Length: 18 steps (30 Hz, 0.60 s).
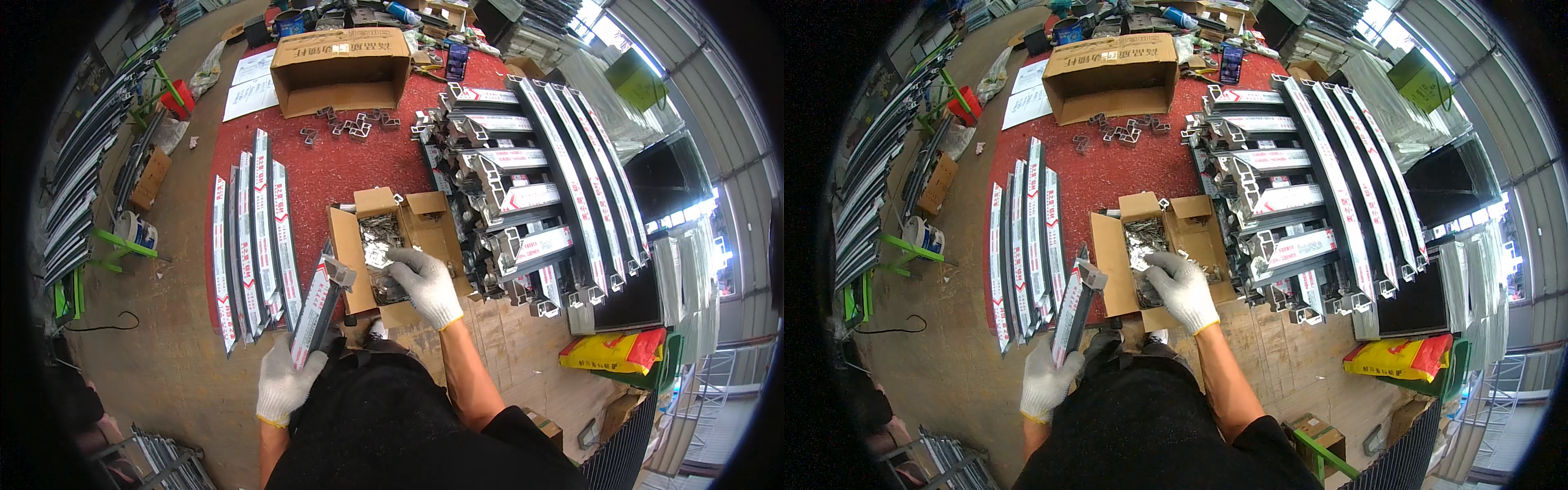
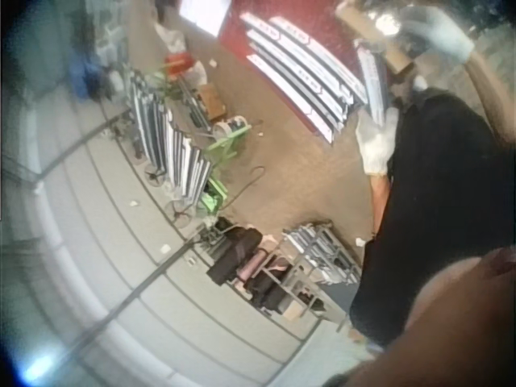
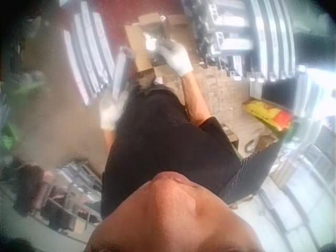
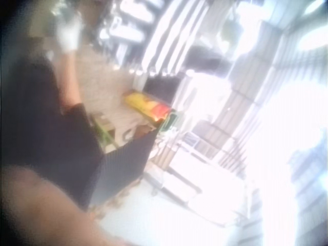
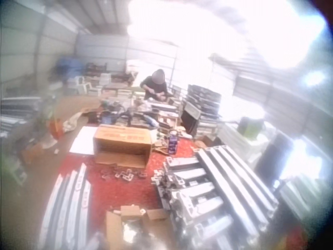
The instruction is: The person repeatedly picks small metal corner brackets from a cardboard box and inserts them into the ends of long metal profiles. The person holds each profile with one hand while using the other to fit the bracket, then places the assembled piece aside. The process is repeated for several profiles.
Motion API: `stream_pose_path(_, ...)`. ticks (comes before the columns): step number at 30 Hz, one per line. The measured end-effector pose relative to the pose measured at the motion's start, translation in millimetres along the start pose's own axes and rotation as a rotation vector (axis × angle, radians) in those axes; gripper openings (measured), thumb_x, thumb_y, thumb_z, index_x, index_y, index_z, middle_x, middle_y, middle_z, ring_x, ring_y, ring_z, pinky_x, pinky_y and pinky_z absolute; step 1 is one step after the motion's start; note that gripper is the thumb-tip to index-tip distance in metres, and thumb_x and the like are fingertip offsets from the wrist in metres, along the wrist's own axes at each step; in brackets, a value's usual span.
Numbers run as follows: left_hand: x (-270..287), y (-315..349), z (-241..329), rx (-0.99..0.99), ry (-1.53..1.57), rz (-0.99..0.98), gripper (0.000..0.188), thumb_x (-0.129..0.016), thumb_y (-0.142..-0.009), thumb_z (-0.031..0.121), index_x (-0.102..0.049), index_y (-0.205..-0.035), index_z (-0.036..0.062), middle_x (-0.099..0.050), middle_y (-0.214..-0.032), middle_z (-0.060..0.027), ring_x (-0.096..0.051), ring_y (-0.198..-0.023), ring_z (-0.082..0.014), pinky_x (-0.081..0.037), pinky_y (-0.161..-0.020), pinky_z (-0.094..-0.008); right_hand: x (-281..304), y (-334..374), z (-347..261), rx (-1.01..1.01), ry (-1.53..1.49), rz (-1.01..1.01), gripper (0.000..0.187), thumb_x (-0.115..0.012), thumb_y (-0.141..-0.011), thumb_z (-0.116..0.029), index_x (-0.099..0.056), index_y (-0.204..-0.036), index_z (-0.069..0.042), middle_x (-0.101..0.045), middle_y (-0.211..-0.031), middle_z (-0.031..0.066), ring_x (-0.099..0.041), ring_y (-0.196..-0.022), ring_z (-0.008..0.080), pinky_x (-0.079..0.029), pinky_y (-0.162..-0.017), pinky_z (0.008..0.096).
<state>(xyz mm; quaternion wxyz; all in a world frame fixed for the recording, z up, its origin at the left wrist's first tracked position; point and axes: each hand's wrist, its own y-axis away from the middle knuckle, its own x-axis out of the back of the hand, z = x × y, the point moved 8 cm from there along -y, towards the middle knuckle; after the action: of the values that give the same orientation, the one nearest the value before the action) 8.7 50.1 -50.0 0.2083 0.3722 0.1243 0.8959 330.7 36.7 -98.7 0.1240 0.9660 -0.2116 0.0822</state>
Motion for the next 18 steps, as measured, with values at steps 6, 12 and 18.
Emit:
stream_pose_path(6,-3,1,14,-0.050,-0.031,-0.037,0.060,-0.085,-0.091,0.036,-0.068,-0.129,-0.0064,-0.077,-0.114,-0.0337,-0.075,-0.111,-0.0523,-0.059,-0.095,-0.0535,13,9,-30,0.020,0.016,-0.049,0.034,-0.071,-0.105,-0.005,-0.075,-0.138,0.000,-0.080,-0.108,0.0121,-0.074,-0.093,0.0149,-0.062,-0.085,0.0335)
stream_pose_path(12,-4,3,23,-0.035,-0.094,-0.050,0.067,-0.087,-0.089,0.039,-0.067,-0.133,-0.0068,-0.076,-0.116,-0.0343,-0.075,-0.113,-0.0508,-0.059,-0.098,-0.0535,29,21,-73,0.196,0.057,0.144,0.028,-0.074,-0.103,-0.001,-0.076,-0.131,0.002,-0.080,-0.105,0.0075,-0.074,-0.088,0.0107,-0.061,-0.079,0.0271)
stream_pose_path(18,-6,6,26,0.000,-0.077,-0.089,0.071,-0.087,-0.089,0.040,-0.066,-0.138,-0.0064,-0.078,-0.119,-0.0311,-0.077,-0.115,-0.0463,-0.060,-0.101,-0.0510,25,27,-95,0.107,-0.228,0.137,0.018,-0.079,-0.101,-0.006,-0.082,-0.116,0.004,-0.082,-0.095,0.0076,-0.071,-0.082,0.0077,-0.058,-0.074,0.0261)
